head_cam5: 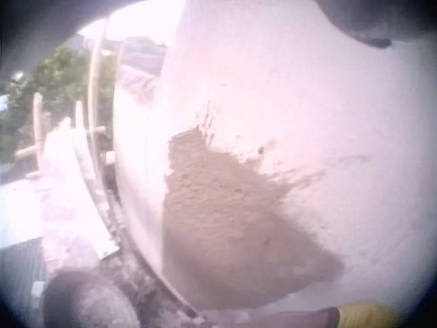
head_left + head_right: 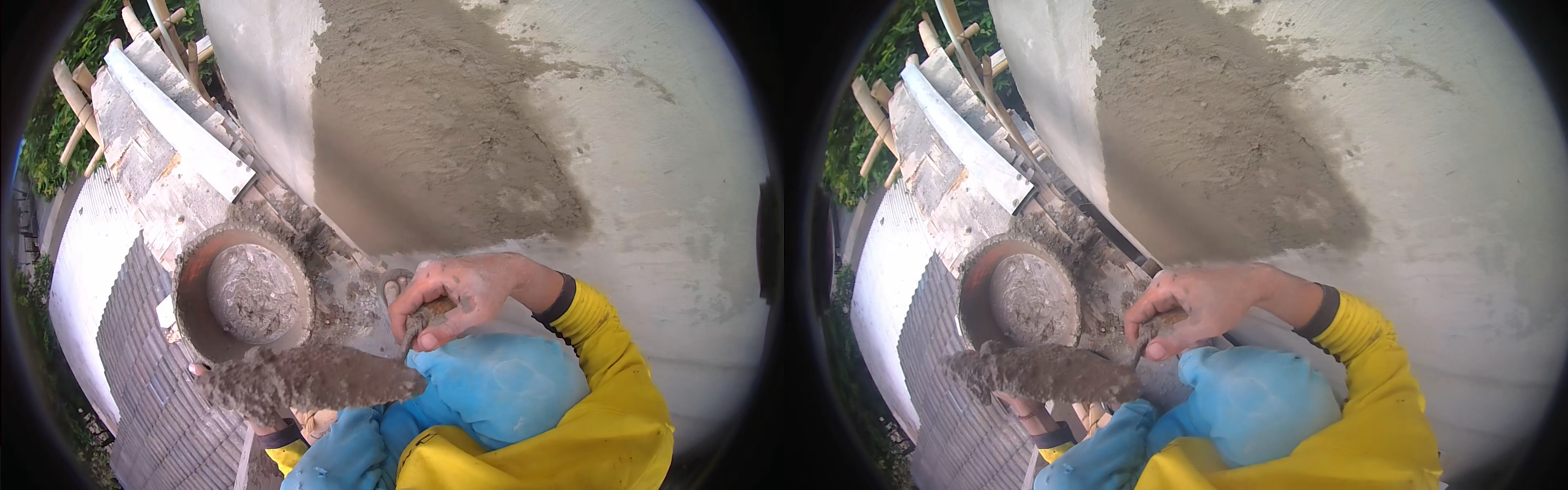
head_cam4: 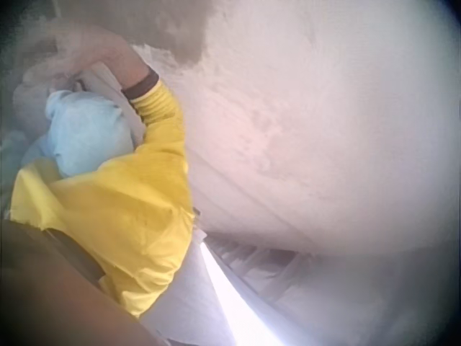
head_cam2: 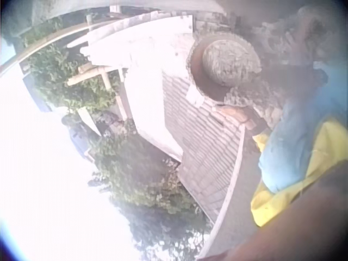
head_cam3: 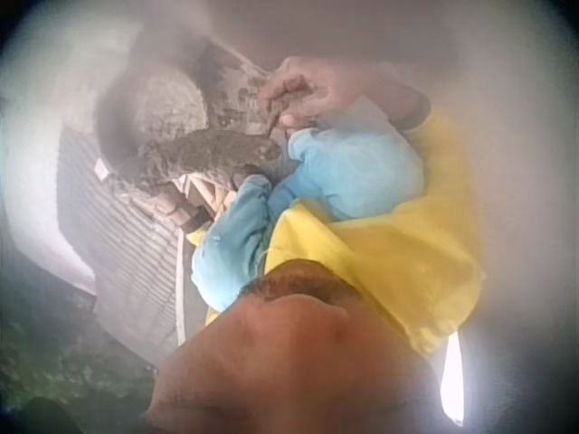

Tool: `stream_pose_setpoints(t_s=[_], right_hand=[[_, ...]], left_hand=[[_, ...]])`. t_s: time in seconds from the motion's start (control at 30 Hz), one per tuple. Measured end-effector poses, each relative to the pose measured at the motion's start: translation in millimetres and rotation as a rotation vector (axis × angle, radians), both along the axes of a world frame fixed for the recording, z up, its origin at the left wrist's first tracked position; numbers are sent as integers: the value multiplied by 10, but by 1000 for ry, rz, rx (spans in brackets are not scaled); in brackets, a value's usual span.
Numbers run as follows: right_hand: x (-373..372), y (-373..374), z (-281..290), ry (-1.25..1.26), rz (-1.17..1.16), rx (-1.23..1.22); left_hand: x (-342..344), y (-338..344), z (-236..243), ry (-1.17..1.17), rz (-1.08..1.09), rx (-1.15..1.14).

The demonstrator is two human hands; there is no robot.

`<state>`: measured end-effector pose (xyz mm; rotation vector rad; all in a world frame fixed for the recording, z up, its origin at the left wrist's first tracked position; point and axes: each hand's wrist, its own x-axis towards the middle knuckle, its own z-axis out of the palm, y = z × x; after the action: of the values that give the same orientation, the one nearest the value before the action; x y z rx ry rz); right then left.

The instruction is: The person scoops wet cement from a bucket with a trowel and applies it to a vertical wall, spreading and smoothing the surface. The person then uses a straightedge to level the applied cement.

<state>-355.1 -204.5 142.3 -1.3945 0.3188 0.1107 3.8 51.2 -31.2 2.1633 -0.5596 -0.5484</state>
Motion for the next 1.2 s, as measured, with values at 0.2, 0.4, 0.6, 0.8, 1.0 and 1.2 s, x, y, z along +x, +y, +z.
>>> stream_pose_setpoints(t_s=[0.2,0.4,0.6,0.8,1.0,1.2], right_hand=[[-755,-142,107,716,-1239,-356],[-686,-184,644,768,-593,-1442],[540,-386,-225,495,48,-1733],[1363,-141,-761,80,195,-1600],[1120,-74,-832,158,21,-1236],[975,13,-537,64,-164,-1215]], left_hand=[[-122,-330,241,581,474,-610],[-383,-692,634,54,314,-326],[-444,-915,724,82,406,-374],[-562,-931,739,39,352,-374],[-474,-791,655,164,383,-361],[-291,-767,675,433,498,-458]])
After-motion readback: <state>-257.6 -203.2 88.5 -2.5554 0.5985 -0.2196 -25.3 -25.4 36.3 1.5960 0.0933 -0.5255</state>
